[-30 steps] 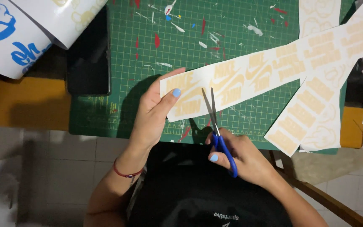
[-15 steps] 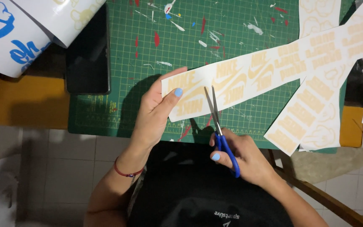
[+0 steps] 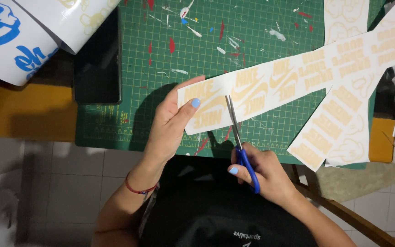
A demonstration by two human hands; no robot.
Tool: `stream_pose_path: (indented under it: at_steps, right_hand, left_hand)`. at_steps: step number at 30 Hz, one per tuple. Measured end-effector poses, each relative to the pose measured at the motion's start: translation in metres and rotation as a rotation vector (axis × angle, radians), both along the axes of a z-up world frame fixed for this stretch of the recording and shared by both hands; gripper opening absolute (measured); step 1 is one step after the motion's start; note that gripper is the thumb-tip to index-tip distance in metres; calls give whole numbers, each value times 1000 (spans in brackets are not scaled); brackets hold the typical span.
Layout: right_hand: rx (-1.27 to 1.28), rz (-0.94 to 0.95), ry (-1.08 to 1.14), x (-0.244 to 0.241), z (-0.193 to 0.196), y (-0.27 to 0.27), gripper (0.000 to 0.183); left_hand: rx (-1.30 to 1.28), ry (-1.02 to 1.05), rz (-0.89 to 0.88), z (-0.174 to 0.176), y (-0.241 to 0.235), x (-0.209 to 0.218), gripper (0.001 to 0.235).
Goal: The person cuts a large sheet of printed stickers into smaller individual pieces using scissors. They work on a green cutting mat, separating the sheet into strips and then trimming each sticker to size.
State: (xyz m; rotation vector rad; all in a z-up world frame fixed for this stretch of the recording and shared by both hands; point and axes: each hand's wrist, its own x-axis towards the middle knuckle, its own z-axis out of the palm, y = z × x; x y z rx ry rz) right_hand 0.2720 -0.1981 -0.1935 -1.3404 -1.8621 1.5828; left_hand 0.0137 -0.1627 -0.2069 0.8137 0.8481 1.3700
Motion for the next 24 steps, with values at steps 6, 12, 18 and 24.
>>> stream_pose_path:
  at_steps: [6, 12, 18, 24]
  right_hand:
    - [4, -19, -15, -4, 3, -1, 25]
    - [-9, -24, 16, -10, 14, 7, 24]
    - [-7, -46, 27, -13, 14, 11, 25]
    - [24, -63, 27, -12, 8, 9, 25]
  left_hand:
    - [7, 39, -15, 4, -1, -2, 49]
    - [20, 91, -46, 16, -8, -3, 50]
    - [24, 110, -77, 15, -9, -4, 50]
    - [33, 134, -70, 16, -11, -3, 48]
